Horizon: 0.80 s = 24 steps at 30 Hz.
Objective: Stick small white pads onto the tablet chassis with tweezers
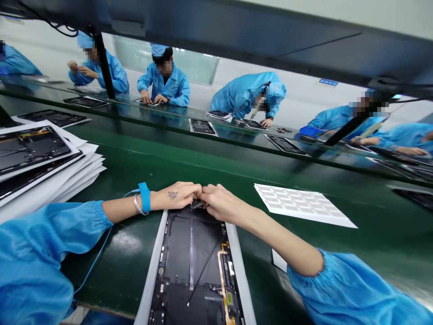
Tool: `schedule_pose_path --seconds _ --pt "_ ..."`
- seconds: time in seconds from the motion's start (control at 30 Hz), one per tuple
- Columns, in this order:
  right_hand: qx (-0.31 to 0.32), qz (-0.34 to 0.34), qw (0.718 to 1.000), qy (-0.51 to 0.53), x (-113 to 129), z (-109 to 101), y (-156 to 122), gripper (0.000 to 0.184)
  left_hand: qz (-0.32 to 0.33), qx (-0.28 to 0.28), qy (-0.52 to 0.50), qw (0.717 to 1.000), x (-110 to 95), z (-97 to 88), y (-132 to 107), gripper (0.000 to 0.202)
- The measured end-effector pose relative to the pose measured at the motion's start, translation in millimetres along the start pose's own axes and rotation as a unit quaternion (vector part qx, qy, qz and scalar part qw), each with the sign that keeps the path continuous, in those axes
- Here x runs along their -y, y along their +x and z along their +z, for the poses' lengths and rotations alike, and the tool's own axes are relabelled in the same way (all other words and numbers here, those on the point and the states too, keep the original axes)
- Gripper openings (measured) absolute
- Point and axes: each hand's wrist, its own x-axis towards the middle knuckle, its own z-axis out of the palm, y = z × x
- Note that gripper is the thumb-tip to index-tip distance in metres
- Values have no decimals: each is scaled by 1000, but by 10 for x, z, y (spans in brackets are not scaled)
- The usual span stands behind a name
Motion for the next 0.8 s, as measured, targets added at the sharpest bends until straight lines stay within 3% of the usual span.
schedule_pose_path --seconds 0.27,0.33,0.43,0.53,0.67,0.8 --pt "33 36 998 -30 -179 12 -171 14 -31 45 58 997 -124 -44 -46 26" --pt "7 55 998 -7 -232 66 -253 14 -30 50 65 996 -139 -59 -47 26" --pt "-96 93 990 34 -203 187 -359 18 -21 48 71 996 -147 -66 -39 26" --pt "-170 83 977 100 -88 313 -458 26 -16 48 71 996 -145 -60 -29 24" --pt "-149 53 977 146 -42 386 -596 33 -22 49 65 996 -120 -41 -19 24" --pt "-155 80 972 158 -124 373 -670 26 -19 47 57 997 -81 -9 -13 24"
